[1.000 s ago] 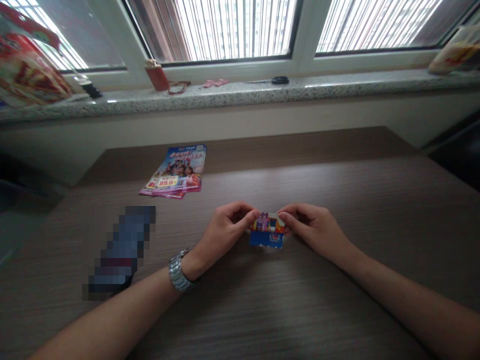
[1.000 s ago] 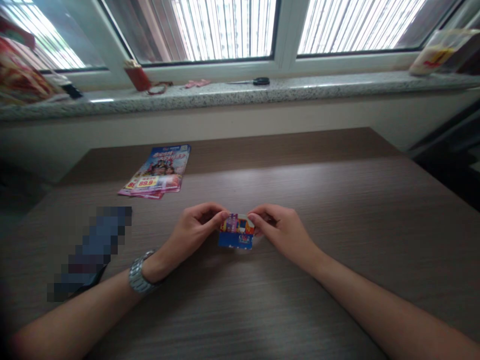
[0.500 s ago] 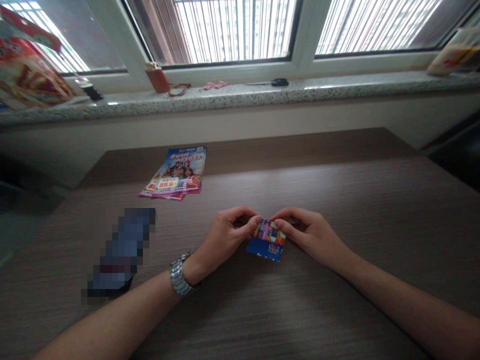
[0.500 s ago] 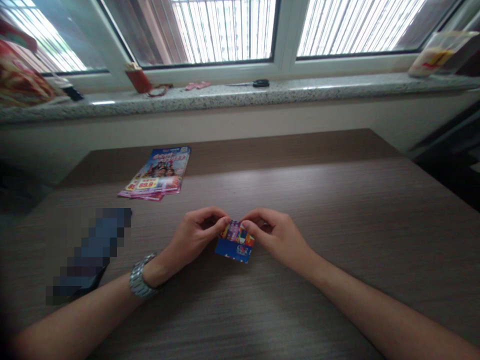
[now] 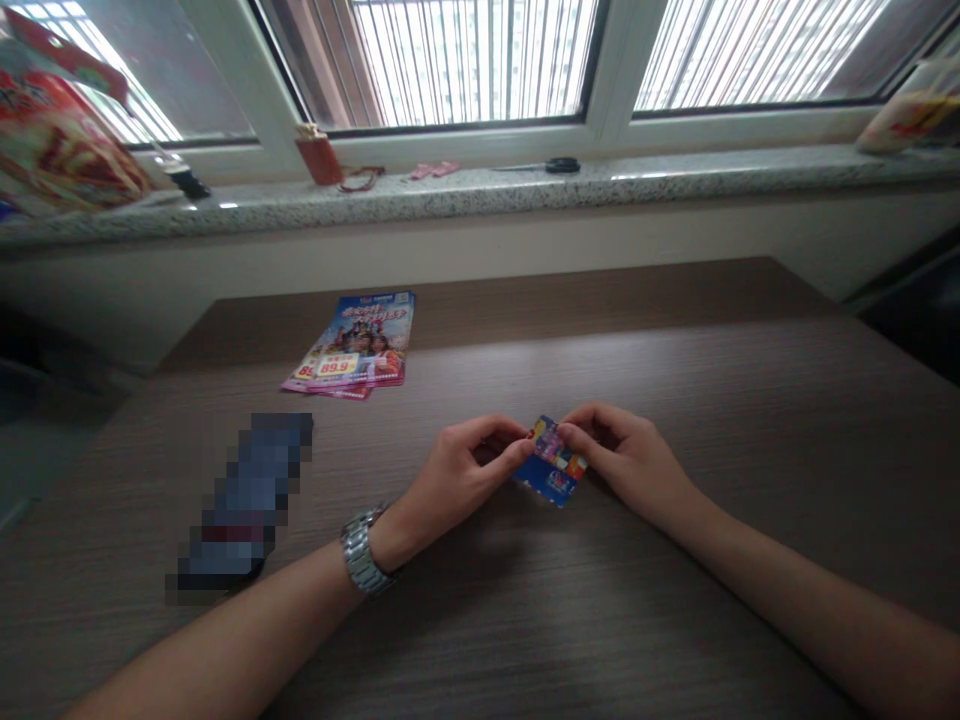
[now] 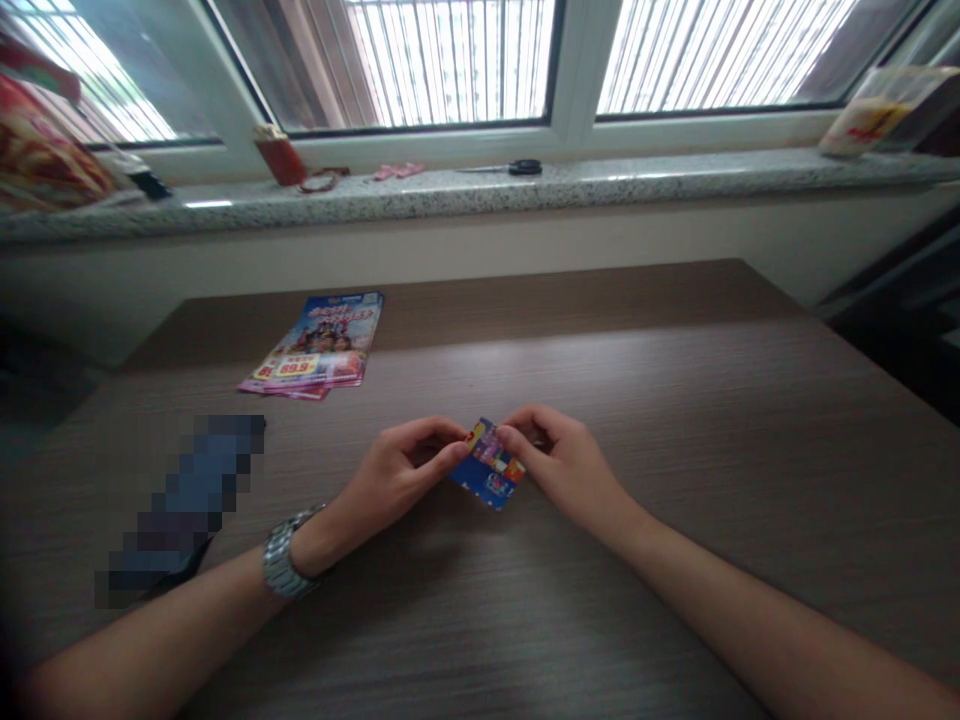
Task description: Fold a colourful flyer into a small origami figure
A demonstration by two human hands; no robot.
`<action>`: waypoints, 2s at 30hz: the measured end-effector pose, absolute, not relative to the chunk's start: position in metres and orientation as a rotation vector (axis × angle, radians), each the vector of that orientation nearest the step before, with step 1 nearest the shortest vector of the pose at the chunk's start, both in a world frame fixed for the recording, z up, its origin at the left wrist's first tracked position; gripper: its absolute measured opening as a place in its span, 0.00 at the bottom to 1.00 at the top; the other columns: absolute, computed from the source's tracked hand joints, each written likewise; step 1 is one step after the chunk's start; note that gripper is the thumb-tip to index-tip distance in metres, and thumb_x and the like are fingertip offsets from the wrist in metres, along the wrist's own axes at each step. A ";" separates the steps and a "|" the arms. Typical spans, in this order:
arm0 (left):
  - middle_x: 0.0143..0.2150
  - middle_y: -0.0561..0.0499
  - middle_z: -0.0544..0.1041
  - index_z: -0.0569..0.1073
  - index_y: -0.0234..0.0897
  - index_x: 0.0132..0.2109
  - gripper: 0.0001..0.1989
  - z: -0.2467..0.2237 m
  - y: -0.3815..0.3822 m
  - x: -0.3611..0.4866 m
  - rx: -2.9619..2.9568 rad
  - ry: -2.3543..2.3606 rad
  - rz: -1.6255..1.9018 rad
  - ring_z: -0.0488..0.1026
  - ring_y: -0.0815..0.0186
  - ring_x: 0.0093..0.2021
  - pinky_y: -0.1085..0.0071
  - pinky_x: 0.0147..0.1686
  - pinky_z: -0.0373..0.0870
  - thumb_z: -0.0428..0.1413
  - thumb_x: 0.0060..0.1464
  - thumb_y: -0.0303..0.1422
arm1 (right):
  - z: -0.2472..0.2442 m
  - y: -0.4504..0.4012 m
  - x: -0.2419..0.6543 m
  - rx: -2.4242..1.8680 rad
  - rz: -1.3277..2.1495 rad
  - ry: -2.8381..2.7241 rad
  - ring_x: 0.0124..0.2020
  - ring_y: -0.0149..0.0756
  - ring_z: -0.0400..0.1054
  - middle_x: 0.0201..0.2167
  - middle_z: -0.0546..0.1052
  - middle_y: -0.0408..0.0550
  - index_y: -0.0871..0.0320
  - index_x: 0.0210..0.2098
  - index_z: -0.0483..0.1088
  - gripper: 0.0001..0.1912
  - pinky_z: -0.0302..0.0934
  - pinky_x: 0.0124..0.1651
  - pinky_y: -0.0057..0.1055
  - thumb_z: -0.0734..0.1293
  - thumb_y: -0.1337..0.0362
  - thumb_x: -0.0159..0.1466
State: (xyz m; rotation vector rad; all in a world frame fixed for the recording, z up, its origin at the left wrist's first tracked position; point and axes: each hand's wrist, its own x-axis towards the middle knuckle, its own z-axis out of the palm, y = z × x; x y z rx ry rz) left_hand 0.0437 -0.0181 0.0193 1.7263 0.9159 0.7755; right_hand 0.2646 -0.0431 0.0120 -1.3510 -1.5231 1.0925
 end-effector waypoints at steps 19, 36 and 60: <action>0.40 0.49 0.83 0.81 0.37 0.44 0.08 0.016 -0.010 0.037 1.803 0.973 0.870 0.79 0.66 0.38 0.74 0.39 0.74 0.60 0.63 0.36 | 0.011 -0.043 0.266 -1.302 1.161 -1.518 0.36 0.38 0.76 0.36 0.82 0.46 0.55 0.41 0.75 0.12 0.70 0.40 0.33 0.68 0.53 0.66; 0.41 0.49 0.80 0.75 0.36 0.47 0.12 0.010 -0.011 0.039 1.674 0.972 0.908 0.78 0.66 0.40 0.72 0.41 0.77 0.59 0.63 0.39 | 0.006 -0.041 0.270 -1.342 1.062 -1.483 0.32 0.38 0.74 0.32 0.81 0.47 0.56 0.36 0.75 0.17 0.69 0.36 0.32 0.68 0.48 0.66; 0.42 0.49 0.82 0.79 0.39 0.50 0.10 0.011 -0.012 0.040 1.871 0.923 0.900 0.79 0.68 0.39 0.74 0.38 0.75 0.58 0.65 0.36 | 0.007 -0.044 0.260 -1.318 1.142 -1.645 0.31 0.34 0.73 0.30 0.79 0.43 0.56 0.36 0.76 0.10 0.65 0.35 0.28 0.68 0.56 0.68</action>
